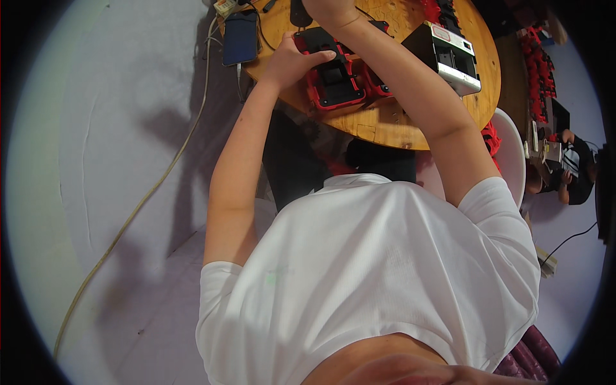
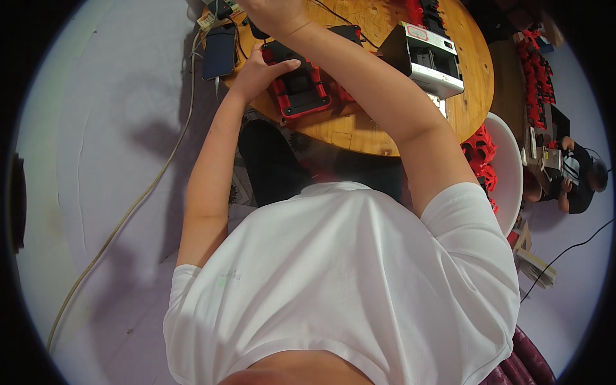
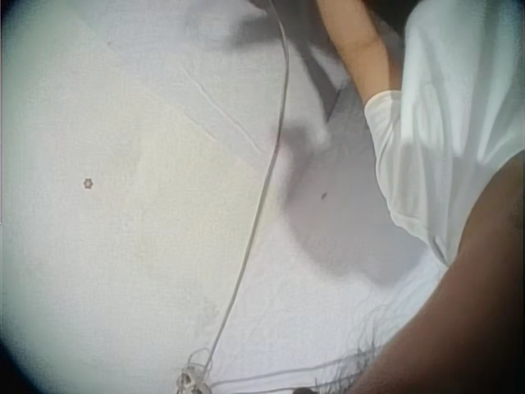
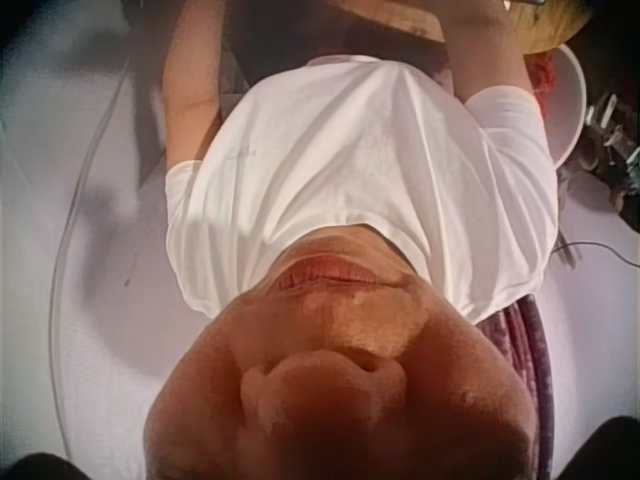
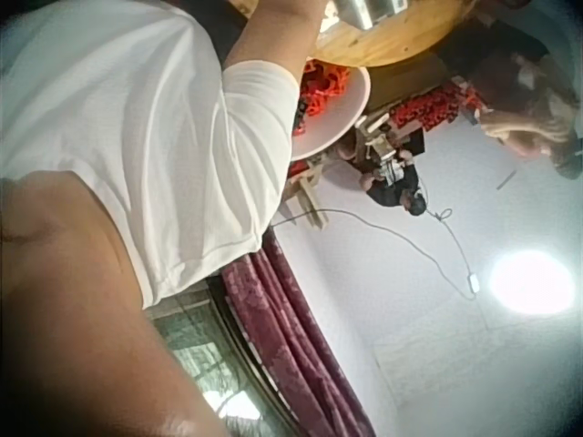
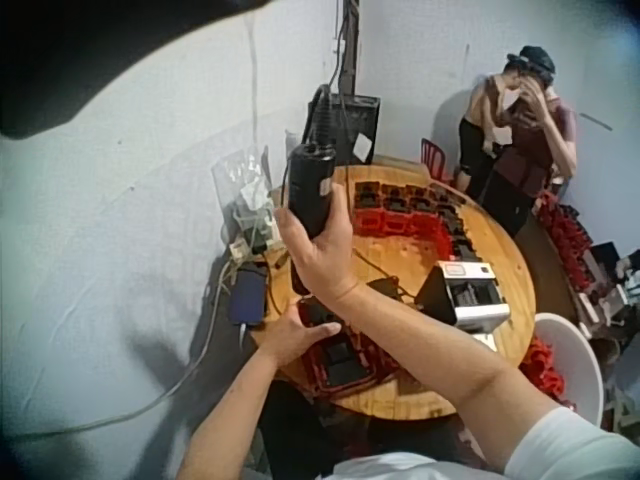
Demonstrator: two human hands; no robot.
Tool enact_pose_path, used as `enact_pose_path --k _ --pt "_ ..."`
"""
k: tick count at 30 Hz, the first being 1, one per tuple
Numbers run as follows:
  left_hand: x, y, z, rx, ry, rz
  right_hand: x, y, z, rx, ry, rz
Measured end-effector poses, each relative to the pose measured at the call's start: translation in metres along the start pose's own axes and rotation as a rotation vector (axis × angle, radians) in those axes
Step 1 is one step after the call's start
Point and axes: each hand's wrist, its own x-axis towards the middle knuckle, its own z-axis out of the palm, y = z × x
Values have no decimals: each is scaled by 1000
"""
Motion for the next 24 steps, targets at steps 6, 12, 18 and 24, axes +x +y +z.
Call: enact_pose_path --k 6,12,18,24 --pt "1 0 3 19 28 29 -3 1 4 -134 -52 32" --pt "5 -6 -6 10 -43 6 15 1 -20 208 52 88" --pt "22 42 11 746 212 537 30 -84 -91 -31 108 169" --pt "60 70 79 825 -27 317 18 -126 -130 89 247 277"
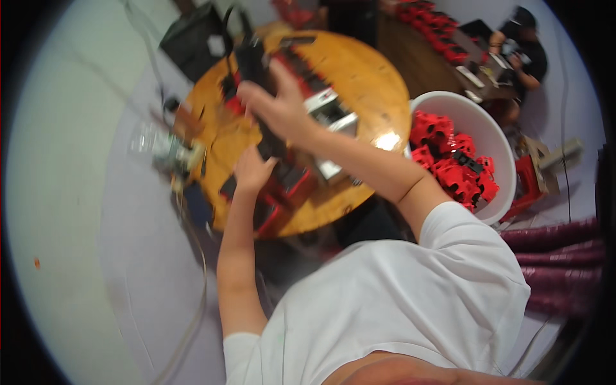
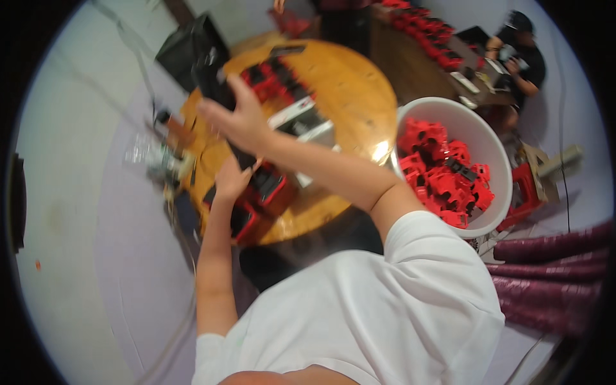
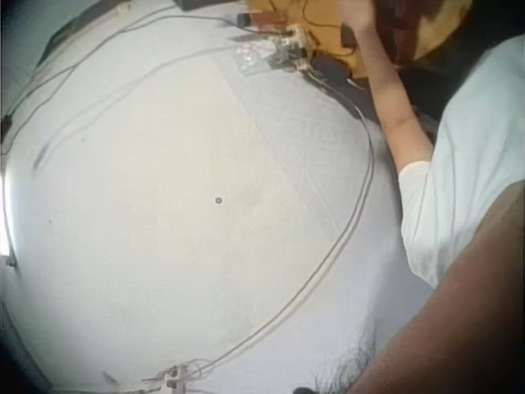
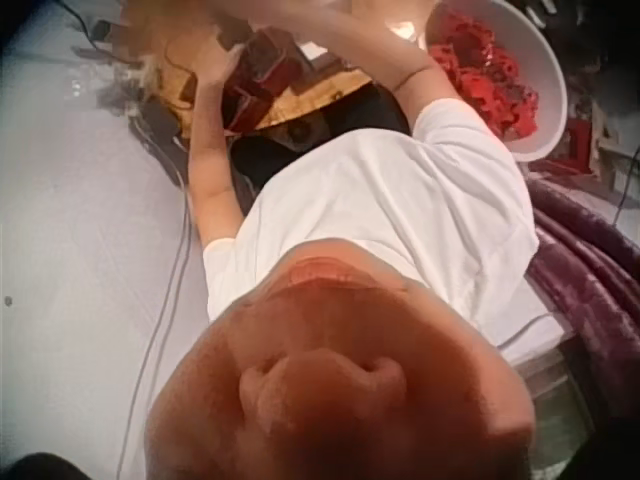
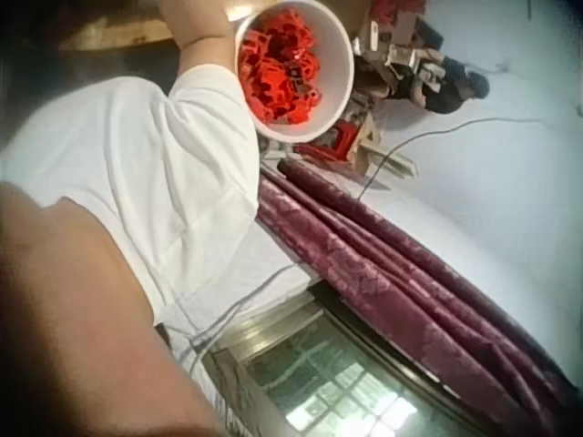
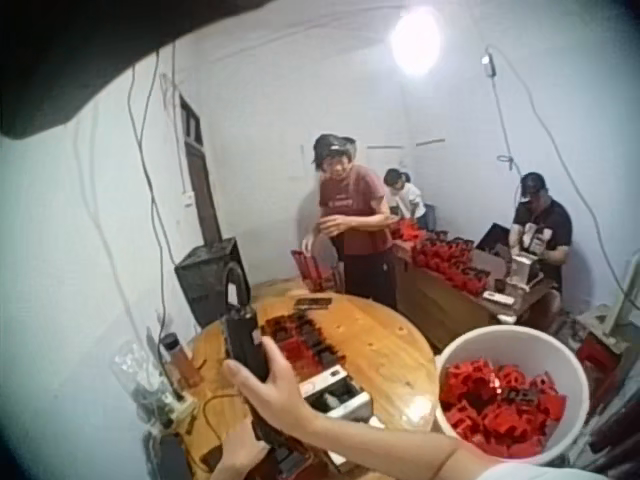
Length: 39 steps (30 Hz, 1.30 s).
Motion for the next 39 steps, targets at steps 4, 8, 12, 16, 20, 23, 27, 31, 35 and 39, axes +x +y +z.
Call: enact_pose_path --k 4,8,12,16,20,23,27,31,35,39 --pt "9 35 -30 -112 -96 -40 -21 -50 -37 -42 -14 45" --pt "10 21 -57 -221 -85 -161 -30 -65 -47 -99 -58 78" --pt "5 9 -101 -254 13 -7 -44 -69 -49 -101 -26 144" --pt "-56 10 -128 -1034 -650 -310 -91 -50 -51 -240 -146 493" --pt "-59 -13 -96 -458 -809 -9 -143 23 -60 -528 -217 479" --pt "-37 14 -88 -326 -964 -32 -154 60 -74 -661 -159 206" --pt "-41 -17 -94 -866 -802 -460 -146 69 -70 -685 -161 284" --pt "-31 -20 -137 -1178 -757 -347 -137 42 -77 -289 -103 617" --pt "-49 47 -188 -1272 -658 -150 -140 59 -70 -274 -148 554" --pt "-52 186 -180 -1288 -769 161 -143 89 -66 -391 -100 283"
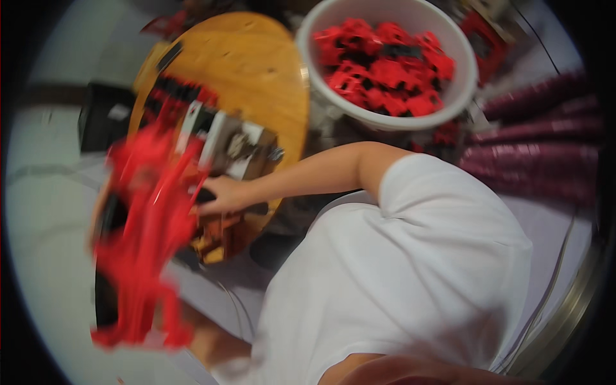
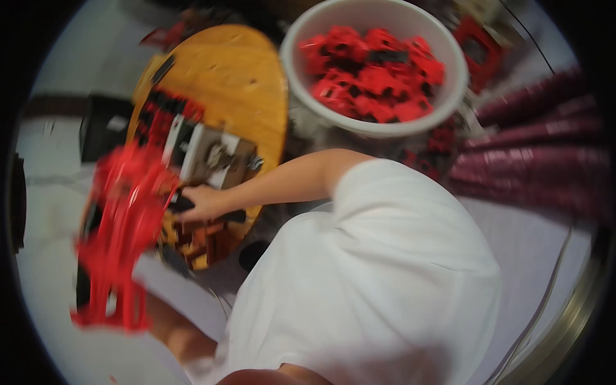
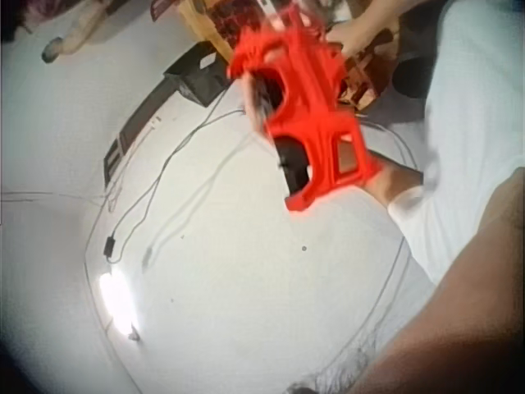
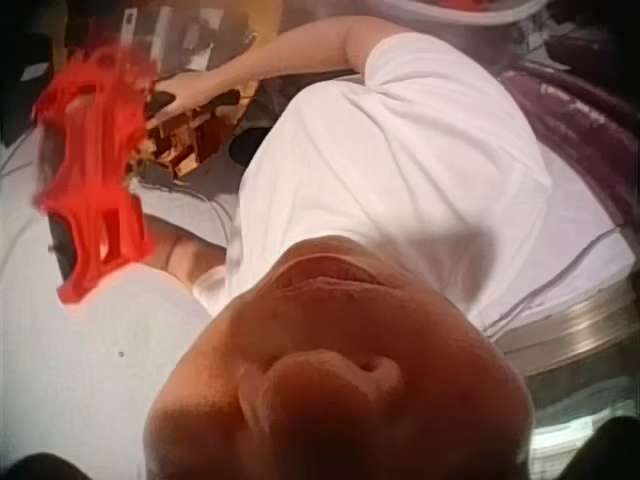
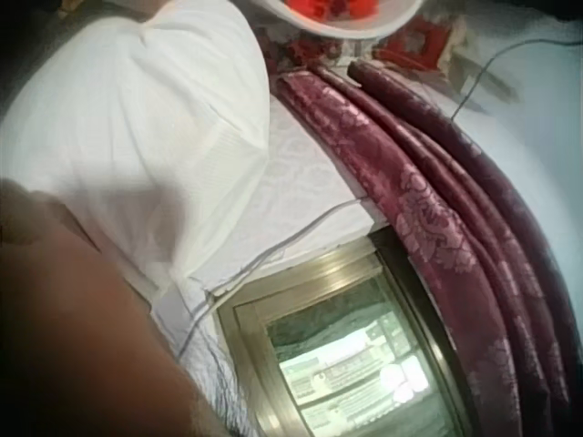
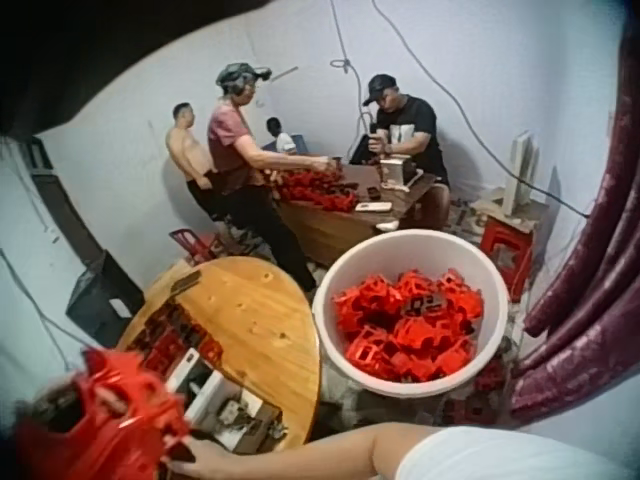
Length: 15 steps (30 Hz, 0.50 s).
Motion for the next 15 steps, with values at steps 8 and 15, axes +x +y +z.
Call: enact_pose_path --k 8,15 --pt "183 -88 151 577 -40 558 -10 -5 -11 442 -155 333" --pt "107 -39 41 883 -259 202 -11 -41 -28 167 -53 267"
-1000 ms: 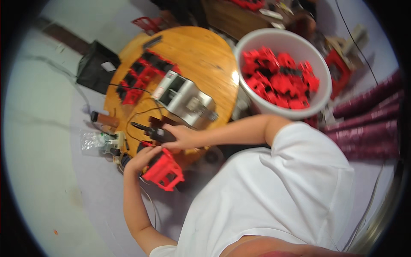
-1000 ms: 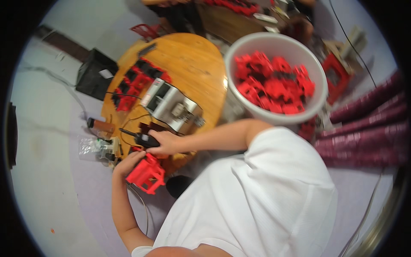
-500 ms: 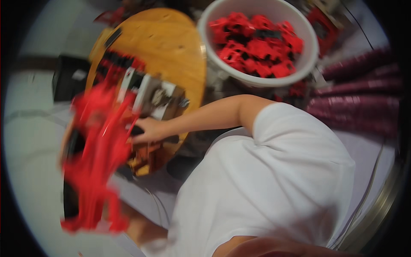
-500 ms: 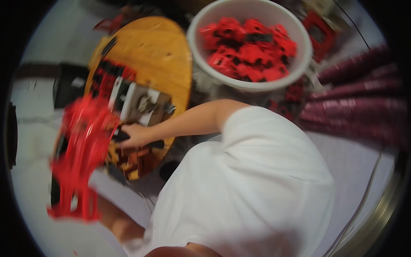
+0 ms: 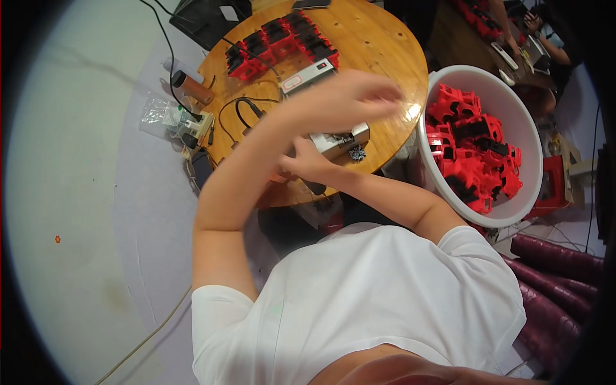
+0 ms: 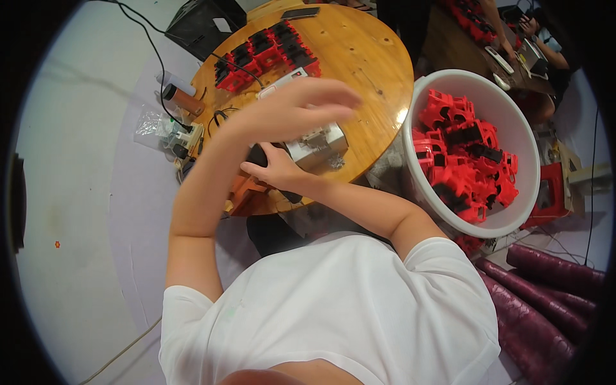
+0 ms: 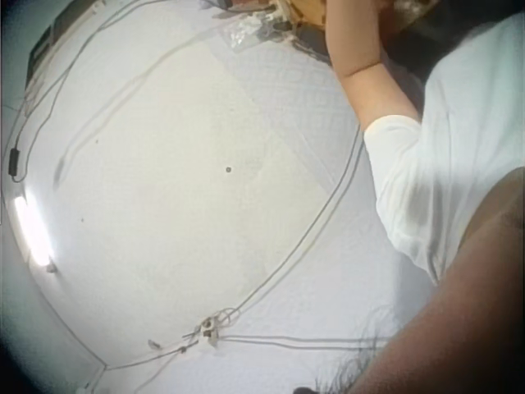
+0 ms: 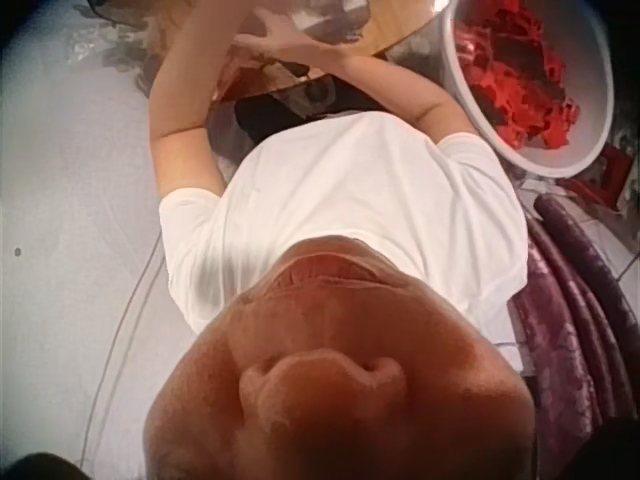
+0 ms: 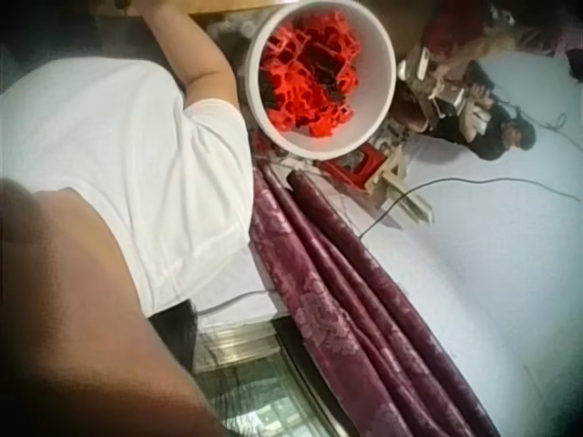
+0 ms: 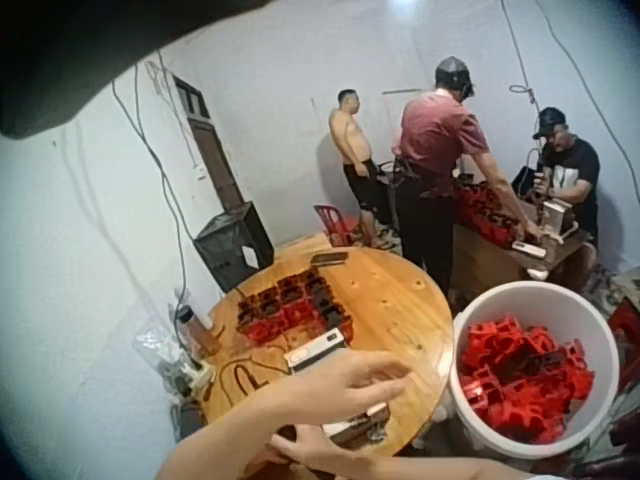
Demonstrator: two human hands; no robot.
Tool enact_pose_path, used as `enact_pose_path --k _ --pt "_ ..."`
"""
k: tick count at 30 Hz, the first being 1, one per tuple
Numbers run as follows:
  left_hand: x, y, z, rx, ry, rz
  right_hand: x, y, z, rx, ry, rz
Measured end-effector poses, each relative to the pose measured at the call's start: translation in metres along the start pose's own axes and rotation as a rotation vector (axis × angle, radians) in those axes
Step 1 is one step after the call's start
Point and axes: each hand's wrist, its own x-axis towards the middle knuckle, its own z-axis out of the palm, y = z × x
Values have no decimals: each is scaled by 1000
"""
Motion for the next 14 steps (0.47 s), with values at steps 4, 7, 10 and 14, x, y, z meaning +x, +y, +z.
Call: enact_pose_path --k 4,7,10,14 --pt "-83 -58 -97 273 444 -300 2 -1 0 27 -22 59" --pt "-159 -150 -164 626 442 -777 7 -11 3 77 -51 82" --pt "-201 -238 -177 645 217 -914 8 -60 1 179 -91 -30" --pt "-161 -333 -155 790 401 -738 16 -114 -22 386 -85 -404"
